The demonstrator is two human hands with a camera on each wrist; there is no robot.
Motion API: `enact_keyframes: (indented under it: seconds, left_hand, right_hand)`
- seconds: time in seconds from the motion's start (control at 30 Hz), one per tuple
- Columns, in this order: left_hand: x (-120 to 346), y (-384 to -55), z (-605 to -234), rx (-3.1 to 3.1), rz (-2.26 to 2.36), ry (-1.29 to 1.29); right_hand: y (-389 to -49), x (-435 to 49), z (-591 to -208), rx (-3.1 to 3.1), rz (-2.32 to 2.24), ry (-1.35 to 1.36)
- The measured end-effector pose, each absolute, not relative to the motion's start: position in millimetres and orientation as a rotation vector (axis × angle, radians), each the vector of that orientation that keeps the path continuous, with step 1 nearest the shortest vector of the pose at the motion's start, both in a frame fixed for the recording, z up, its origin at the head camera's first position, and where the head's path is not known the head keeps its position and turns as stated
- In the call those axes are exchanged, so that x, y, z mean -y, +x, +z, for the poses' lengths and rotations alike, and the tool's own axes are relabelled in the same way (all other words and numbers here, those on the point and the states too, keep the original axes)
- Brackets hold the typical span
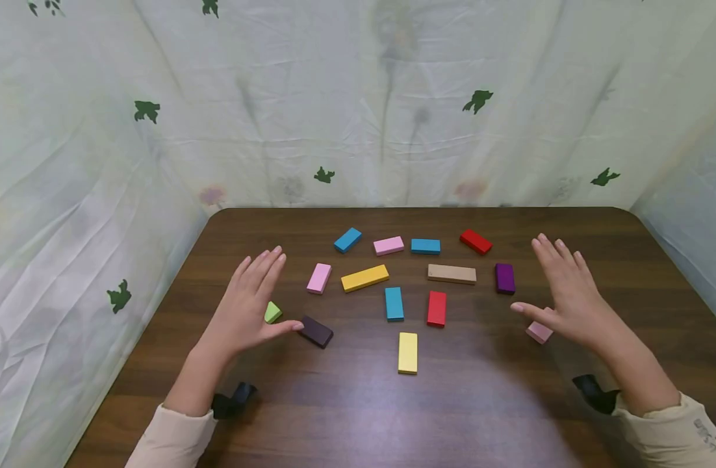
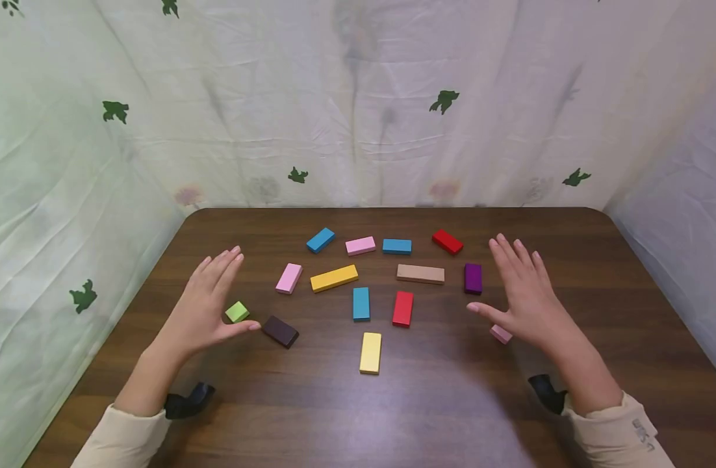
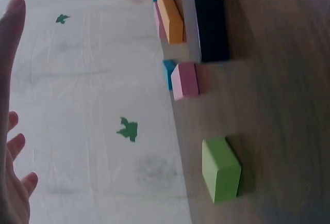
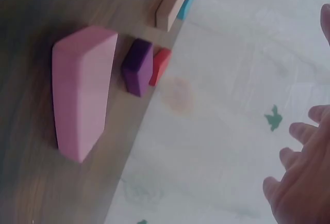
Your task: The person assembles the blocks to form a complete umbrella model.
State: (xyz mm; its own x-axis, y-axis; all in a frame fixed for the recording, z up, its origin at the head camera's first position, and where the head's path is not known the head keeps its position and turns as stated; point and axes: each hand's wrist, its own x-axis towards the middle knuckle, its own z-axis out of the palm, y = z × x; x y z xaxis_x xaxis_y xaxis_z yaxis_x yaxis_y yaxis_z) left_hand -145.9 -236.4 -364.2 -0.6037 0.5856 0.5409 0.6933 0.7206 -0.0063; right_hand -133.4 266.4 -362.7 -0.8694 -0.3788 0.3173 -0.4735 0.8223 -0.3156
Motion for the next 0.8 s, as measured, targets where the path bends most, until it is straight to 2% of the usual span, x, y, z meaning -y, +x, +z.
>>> enact_keyframes:
  seconds: [0.3, 0.8]
  left_hand:
    - [216.3, -135.7, -369.7, 2.259, -0.492, -1.065]
    - [177.3, -109.6, -385.3, 2.428, -0.853, -1.048]
  right_hand:
    - [-134.5, -253.7, -368.2, 2.673, 0.726, 0.785]
    - [-133.9, -221.5, -373.7, 2.787, 0.987, 0.737]
